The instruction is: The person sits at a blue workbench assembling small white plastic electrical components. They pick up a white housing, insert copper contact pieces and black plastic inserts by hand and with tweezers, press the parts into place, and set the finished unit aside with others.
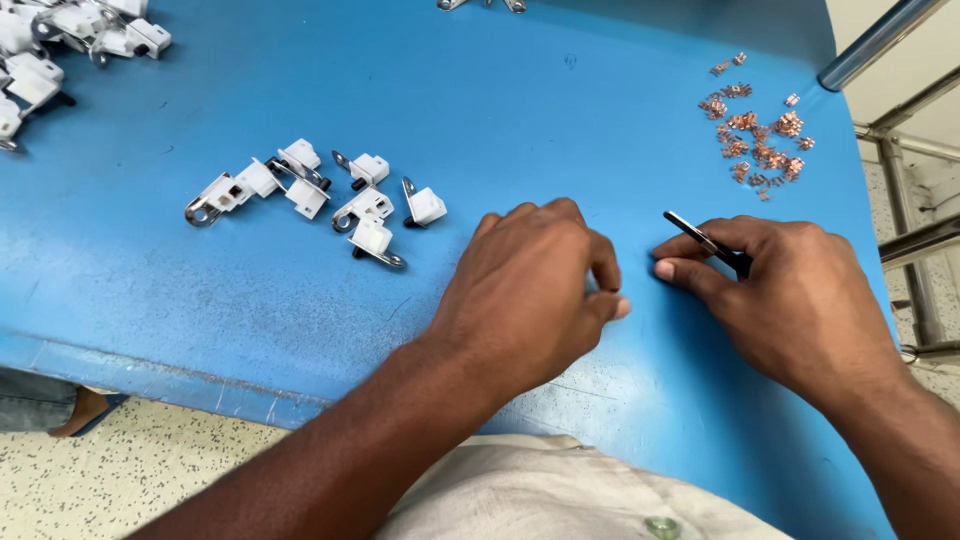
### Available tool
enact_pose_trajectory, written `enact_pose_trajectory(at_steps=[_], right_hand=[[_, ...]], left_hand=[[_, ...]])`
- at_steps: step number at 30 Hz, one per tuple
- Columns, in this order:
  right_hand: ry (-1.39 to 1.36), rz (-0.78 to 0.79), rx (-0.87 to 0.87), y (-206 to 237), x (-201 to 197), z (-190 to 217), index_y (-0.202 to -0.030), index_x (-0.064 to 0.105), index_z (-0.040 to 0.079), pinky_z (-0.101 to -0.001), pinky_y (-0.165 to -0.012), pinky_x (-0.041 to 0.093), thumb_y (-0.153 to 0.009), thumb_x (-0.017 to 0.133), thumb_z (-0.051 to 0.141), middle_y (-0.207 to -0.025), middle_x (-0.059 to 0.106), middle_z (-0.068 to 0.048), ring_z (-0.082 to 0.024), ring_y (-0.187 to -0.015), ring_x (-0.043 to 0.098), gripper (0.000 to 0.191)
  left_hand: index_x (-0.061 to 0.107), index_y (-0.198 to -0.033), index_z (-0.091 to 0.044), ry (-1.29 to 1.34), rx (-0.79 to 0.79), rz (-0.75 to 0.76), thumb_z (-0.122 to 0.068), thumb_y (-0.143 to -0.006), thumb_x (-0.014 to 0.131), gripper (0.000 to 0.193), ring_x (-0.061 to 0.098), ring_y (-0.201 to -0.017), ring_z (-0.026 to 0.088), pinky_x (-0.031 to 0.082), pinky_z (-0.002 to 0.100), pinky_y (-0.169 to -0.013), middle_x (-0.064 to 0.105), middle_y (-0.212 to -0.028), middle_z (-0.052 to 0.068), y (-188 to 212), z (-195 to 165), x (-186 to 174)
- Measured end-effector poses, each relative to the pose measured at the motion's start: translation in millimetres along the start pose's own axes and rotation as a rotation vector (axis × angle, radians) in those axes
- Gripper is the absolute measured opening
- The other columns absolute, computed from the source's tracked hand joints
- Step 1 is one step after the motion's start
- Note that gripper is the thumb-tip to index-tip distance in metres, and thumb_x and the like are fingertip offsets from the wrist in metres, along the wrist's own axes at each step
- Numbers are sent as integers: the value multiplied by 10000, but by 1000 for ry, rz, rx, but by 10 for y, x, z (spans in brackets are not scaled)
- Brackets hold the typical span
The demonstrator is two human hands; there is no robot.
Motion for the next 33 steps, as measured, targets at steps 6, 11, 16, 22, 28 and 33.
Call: enact_pose_trajectory(at_steps=[6, 11, 16, 22, 28, 33], right_hand=[[-864, 24, -141, 10, -28, 40, -1080, 839, 82, -286, -471, 327, -932, 782, 209, -661, 586, -1, -89, -524, 430, 204], [-823, 35, -316, 61, -231, 133, -1099, 781, 38, -278, -386, 277, -946, 756, 194, -576, 559, -51, -89, -458, 387, 220], [-622, 65, -370, 50, -331, 328, -1088, 808, 76, -305, -387, 290, -897, 762, 212, -527, 516, -87, -112, -438, 372, 239], [-620, 134, -332, -71, -212, 259, -1023, 786, 43, -313, -389, 345, -874, 750, 168, -656, 654, -92, -124, -448, 444, 198], [-928, 412, -176, 49, -16, 355, -1045, 783, 11, -317, -408, 367, -921, 711, 180, -633, 712, -108, -121, -466, 448, 222], [-685, -80, -425, 348, -381, 572, -1101, 830, 72, -272, -380, 301, -949, 724, 211, -520, 562, -18, -67, -434, 393, 232]], left_hand=[[785, -1045, -83, 793, -233, -19, -281, -878, 740, 263, 712, -864, 141, 587, 315, -794, 783, -918, 67, 144, 243, -78], [785, -1130, -46, 1105, -268, 4, -264, -885, 726, 333, 703, -857, 145, 612, 328, -828, 776, -940, 86, 324, 278, -57], [784, -1161, -37, 1194, -244, 12, -307, -894, 751, 381, 760, -953, 169, 646, 367, -917, 806, -1000, 93, 387, 265, -108], [779, -1099, -18, 1164, -332, 46, -290, -849, 744, 371, 763, -934, 186, 648, 368, -910, 794, -962, 122, 436, 316, -98], [736, -1069, 2, 1310, -302, 172, -240, -874, 757, 311, 738, -941, 185, 622, 368, -903, 768, -971, 110, 431, 245, 0], [704, -1104, 5, 1397, -397, 84, -225, -903, 740, 308, 710, -906, 154, 598, 344, -898, 747, -948, 82, 411, 354, 1]])
Point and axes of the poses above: each hand's wrist, its own y-axis away from the middle knuckle, its own x-axis out of the palm, z = x × y, the point moved 10 cm from there along -y, towards the middle knuckle
